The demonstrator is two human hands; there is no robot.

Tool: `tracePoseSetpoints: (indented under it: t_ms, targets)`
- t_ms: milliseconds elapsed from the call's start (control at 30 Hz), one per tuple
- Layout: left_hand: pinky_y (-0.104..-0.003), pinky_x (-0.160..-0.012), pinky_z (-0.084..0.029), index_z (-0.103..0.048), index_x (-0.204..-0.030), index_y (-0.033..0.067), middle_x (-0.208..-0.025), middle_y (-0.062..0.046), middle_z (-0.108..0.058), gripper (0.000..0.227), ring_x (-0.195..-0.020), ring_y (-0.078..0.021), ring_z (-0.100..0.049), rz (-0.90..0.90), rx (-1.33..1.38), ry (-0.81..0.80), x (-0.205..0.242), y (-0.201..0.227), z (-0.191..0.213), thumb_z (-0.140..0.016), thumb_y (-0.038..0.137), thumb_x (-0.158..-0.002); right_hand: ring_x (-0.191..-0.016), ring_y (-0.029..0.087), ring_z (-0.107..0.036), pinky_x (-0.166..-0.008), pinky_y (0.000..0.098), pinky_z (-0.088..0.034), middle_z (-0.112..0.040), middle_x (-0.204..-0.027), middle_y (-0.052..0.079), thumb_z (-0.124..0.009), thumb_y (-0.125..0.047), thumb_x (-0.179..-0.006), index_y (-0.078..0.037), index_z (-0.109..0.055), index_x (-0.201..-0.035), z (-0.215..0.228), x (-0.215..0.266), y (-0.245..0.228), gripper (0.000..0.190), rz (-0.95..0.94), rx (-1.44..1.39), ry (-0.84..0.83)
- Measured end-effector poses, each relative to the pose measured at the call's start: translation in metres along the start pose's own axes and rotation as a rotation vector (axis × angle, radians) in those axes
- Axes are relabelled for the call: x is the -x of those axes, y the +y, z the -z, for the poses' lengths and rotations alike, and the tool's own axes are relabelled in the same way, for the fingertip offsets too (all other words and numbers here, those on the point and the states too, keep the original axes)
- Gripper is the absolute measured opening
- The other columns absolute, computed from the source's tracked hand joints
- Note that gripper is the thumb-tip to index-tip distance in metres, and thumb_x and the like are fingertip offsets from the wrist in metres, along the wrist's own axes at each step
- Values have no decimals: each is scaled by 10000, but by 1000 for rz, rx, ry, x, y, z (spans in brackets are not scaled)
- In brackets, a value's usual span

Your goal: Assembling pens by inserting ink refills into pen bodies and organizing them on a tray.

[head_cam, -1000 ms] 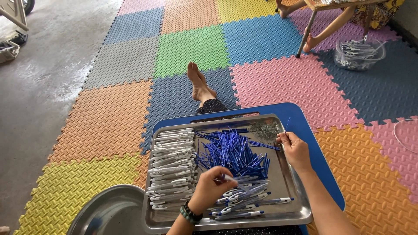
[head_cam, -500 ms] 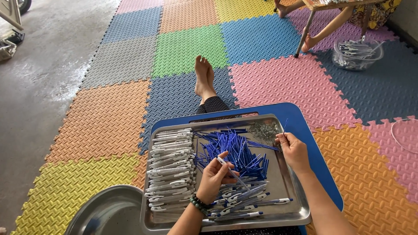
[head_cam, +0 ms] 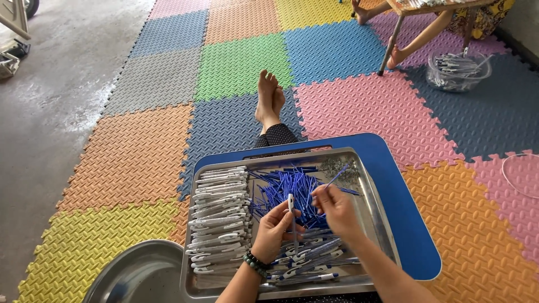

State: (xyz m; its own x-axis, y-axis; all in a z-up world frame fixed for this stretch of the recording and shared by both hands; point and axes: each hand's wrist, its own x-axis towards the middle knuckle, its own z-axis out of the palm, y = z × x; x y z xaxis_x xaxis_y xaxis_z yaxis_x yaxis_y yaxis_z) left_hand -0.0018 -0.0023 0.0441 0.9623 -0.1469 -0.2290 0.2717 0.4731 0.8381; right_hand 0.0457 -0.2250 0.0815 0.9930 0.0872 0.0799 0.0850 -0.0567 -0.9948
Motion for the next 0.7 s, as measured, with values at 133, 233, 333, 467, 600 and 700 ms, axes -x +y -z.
tracePoseSetpoints:
  t_ms: [133, 233, 333, 467, 600, 700]
  targets:
    - [-333, -808, -748, -514, -1699, 63, -1253, -177, -797, 695, -952, -234, -829, -26, -8, -22, 3, 2, -2, -718, 58, -1035, -759, 95, -741, -656, 239, -542, -918, -967, 82, -791, -51, -1010, -63, -810, -1154, -27, 20, 6, 146, 12, -113, -60]
    - [-647, -815, -734, -563, -1626, 2, -1309, -278, -782, 588, -978, -465, -846, -154, 74, 7, -17, -34, 19, -705, -36, -1056, -758, 165, -800, -711, 290, -640, -845, -892, 111, -872, -50, -977, -62, -884, -991, -36, 20, 18, 23, 339, -99, 11]
    - [-623, -828, -740, -564, -1613, -14, -1328, -252, -780, 557, -988, -432, -849, -164, 88, 0, -16, -39, 21, -685, -37, -1070, -751, 100, -720, -704, 277, -625, -830, -860, 79, -852, -6, -989, -37, -869, -1037, -37, 21, 17, 60, 284, -142, 9]
    - [-596, -813, -743, -570, -1615, -4, -1335, -249, -775, 556, -983, -436, -850, -162, 98, -6, -17, -48, 25, -685, -45, -1072, -767, 118, -760, -718, 280, -620, -857, -882, 102, -866, -14, -982, -25, -864, -1034, -37, 24, 10, 54, 231, -186, -19]
    - [-585, -811, -744, -569, -1613, -9, -1334, -221, -767, 566, -984, -411, -851, -163, 73, -14, -14, -42, 19, -693, -51, -1063, -831, 162, -785, -762, 314, -633, -851, -935, 122, -887, -20, -965, -31, -856, -1058, -37, 23, 25, 99, 195, -192, -39]
    - [-577, -804, -746, -586, -1602, -7, -1316, -192, -772, 565, -976, -378, -854, -165, 53, -4, -12, -37, 15, -712, -48, -1053, -859, 181, -803, -788, 325, -644, -852, -967, 118, -891, -13, -955, -45, -860, -1067, -36, 23, 29, 120, 177, -187, -52]
